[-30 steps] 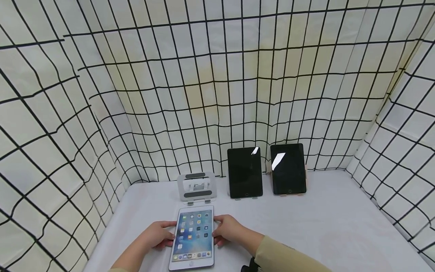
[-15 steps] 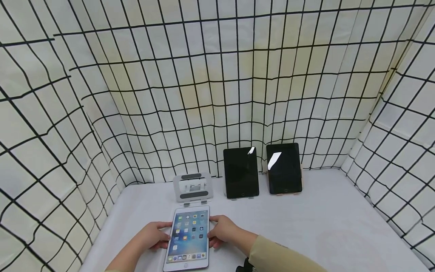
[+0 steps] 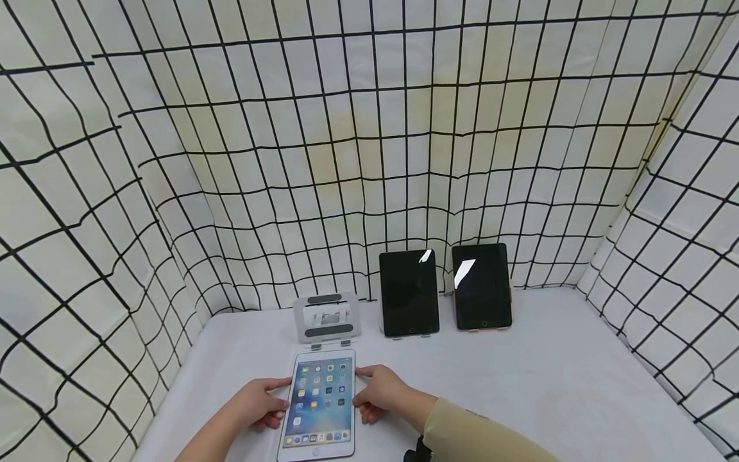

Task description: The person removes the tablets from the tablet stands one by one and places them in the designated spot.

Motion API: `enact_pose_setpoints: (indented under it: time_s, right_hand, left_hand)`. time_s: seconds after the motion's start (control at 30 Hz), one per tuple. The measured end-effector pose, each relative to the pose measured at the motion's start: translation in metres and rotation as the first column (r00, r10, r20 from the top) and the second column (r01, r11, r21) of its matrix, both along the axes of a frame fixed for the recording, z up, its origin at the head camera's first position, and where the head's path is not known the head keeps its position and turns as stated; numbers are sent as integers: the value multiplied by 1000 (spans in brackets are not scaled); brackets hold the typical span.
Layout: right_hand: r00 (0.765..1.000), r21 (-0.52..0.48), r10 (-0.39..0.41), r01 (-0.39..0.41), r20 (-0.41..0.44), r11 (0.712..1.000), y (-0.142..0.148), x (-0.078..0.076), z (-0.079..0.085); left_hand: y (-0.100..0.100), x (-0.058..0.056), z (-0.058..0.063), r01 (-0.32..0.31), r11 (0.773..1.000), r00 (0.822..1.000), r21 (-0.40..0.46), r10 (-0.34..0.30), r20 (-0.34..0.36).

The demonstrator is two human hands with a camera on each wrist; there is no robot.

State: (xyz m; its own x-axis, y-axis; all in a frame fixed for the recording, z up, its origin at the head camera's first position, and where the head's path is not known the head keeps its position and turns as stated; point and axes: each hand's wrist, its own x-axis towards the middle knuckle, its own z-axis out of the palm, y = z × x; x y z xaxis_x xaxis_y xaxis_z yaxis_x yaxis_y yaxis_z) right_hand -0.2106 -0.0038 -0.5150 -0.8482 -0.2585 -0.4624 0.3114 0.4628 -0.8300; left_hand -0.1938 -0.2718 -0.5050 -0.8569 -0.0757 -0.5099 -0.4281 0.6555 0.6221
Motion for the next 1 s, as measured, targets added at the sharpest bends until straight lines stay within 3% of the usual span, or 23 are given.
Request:
enact_pose_setpoints:
  time_s: [1.0]
  right_hand:
    - [996, 78, 80, -78, -27, 994, 7, -1, 0]
  left_hand:
    - [-5, 3, -6, 39, 998, 999, 50, -39, -5]
